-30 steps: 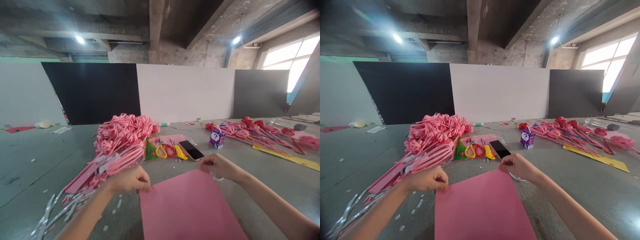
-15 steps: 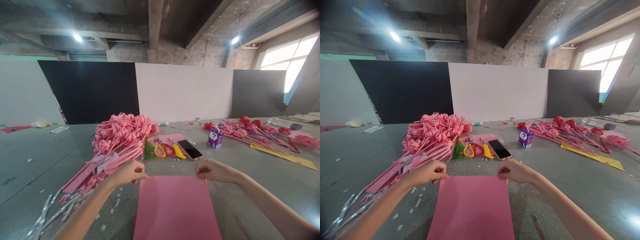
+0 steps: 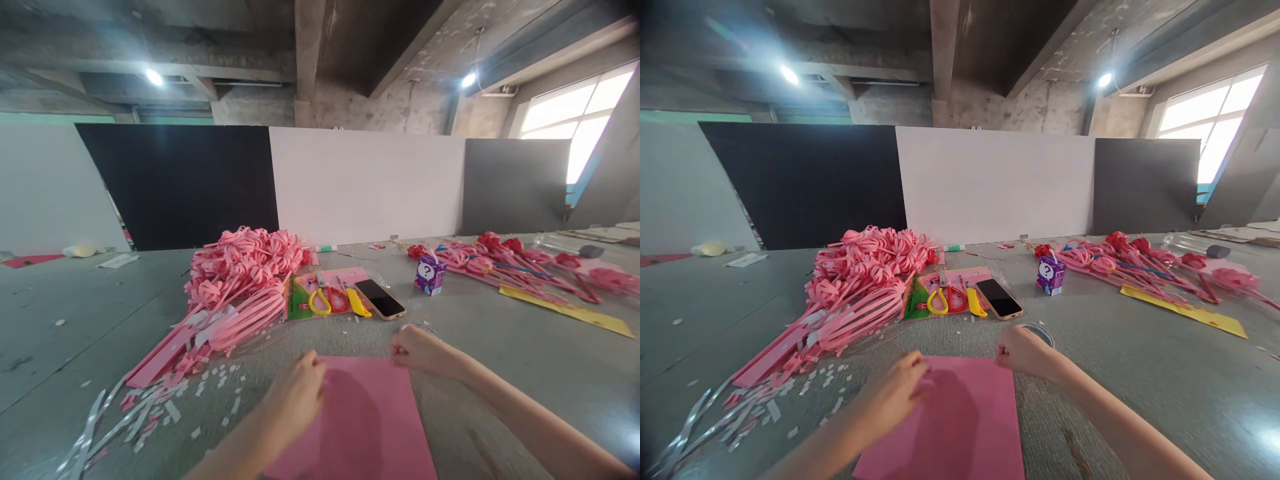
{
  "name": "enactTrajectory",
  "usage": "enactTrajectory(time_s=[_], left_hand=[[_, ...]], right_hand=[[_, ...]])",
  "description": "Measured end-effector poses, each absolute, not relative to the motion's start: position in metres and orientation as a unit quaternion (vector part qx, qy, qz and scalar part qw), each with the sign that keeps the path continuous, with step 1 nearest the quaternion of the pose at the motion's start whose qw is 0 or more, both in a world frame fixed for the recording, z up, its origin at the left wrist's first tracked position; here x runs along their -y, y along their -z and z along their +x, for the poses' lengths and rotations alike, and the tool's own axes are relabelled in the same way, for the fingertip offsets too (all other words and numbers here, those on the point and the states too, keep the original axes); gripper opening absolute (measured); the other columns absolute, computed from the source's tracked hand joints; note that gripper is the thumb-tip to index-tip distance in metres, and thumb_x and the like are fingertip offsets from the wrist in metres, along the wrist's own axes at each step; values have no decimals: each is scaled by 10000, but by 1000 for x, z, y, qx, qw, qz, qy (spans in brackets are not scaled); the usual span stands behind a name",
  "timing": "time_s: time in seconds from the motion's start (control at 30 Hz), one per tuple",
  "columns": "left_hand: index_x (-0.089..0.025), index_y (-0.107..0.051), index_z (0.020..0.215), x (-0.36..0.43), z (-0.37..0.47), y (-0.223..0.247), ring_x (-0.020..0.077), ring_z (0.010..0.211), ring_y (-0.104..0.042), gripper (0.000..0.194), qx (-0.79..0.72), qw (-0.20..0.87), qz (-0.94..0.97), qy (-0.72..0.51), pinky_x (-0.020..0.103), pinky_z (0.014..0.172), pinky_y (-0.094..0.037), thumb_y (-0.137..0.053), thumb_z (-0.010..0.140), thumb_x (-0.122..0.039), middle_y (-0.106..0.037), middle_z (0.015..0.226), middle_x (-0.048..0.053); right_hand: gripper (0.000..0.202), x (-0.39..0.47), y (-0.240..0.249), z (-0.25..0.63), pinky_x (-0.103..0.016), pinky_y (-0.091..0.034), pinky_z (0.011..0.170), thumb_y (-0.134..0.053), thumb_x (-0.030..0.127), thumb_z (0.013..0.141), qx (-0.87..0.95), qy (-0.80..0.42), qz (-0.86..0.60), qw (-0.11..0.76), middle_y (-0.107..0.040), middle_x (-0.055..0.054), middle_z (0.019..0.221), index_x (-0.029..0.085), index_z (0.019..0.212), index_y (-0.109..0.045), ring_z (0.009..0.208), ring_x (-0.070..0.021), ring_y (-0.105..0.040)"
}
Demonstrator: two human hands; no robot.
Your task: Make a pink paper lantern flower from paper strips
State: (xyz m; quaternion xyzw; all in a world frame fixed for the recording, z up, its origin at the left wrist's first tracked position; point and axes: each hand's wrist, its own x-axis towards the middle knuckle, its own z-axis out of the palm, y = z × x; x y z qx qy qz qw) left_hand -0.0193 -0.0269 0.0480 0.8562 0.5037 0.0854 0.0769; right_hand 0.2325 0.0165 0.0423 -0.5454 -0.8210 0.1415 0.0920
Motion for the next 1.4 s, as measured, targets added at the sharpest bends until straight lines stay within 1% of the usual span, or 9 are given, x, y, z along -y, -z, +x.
enactTrajectory(time_s=[0.1, 0.3, 0.37, 0.5, 0.7, 0.87, 0.97, 1.23, 1.4], left_hand=[[-147, -508, 1120, 52, 7, -24, 301, 1084, -449, 383, -489, 65, 868, -62, 413, 865, -381, -478, 750, -243, -456, 1220, 159], [-139, -363, 1265, 60, 13, 14, 345, 1233, -227, 608, -395, 110, 910, -65, 473, 985, -254, -429, 770, -486, -289, 1356, 164], [-146, -298, 1300, 56, 7, 21, 369, 1245, -156, 658, -373, 108, 920, -57, 515, 982, -221, -444, 762, -496, -198, 1383, 185], [-192, -227, 1328, 52, 4, 32, 399, 1238, -96, 564, -359, 96, 928, -29, 593, 941, -198, -379, 829, -407, -110, 1389, 200], [-191, -303, 1300, 48, 8, 47, 391, 1222, -198, 451, -360, 23, 931, -48, 573, 918, -276, -320, 872, -335, -238, 1355, 203], [-229, -327, 1284, 39, 3, 64, 354, 1146, -382, 444, -307, -95, 942, -97, 482, 846, -423, -387, 853, -318, -394, 1281, 178], [-255, -360, 1258, 38, 5, 77, 314, 1117, -434, 415, -305, -169, 923, -164, 433, 821, -463, -412, 847, -255, -481, 1225, 132], [-298, -494, 1148, 41, 15, 102, 263, 1099, -471, 327, -415, -145, 869, -225, 403, 862, -459, -443, 826, -321, -536, 1185, 57], [-296, -452, 1177, 39, 11, 96, 297, 1095, -466, 361, -359, -170, 893, -211, 441, 826, -464, -435, 823, -367, -508, 1211, 93]], right_hand=[[131, -16, -40, 231, -189, -209, 428, -503, 103, 590, 812, -108, -568, 85, -500, 16, 458, 149, 515, -601, 444, -81, -425], [110, -11, -44, 227, -217, -201, 464, -510, 90, 563, 798, -77, -590, 100, -483, -9, 467, 146, 484, -562, 471, -113, -447], [122, -11, -47, 229, -224, -208, 474, -486, 92, 594, 802, -87, -579, 119, -478, -8, 476, 149, 505, -547, 483, -114, -441], [95, -15, -48, 230, -224, -254, 512, -479, 125, 637, 812, -128, -542, 176, -499, -11, 587, 154, 547, -490, 560, -116, -439], [233, -26, -17, 218, -224, -266, 502, -341, 265, 779, 777, -210, -523, 279, -348, 32, 531, 174, 567, -376, 526, -104, -364], [299, -37, 11, 220, -212, -301, 506, -265, 344, 830, 744, -276, -501, 345, -351, 31, 566, 180, 591, -336, 536, -98, -369], [321, -38, 16, 222, -212, -289, 500, -323, 376, 822, 738, -299, -486, 360, -355, 36, 547, 172, 577, -360, 521, -92, -352], [66, -31, 11, 219, -183, -326, 483, -480, 204, 725, 742, -374, -438, 342, -491, 22, 609, 157, 755, -514, 551, -93, -423], [223, -26, 6, 219, -192, -416, 564, -454, 103, 665, 751, -401, -407, 332, -569, -21, 808, 162, 871, -516, 678, -114, -520]])
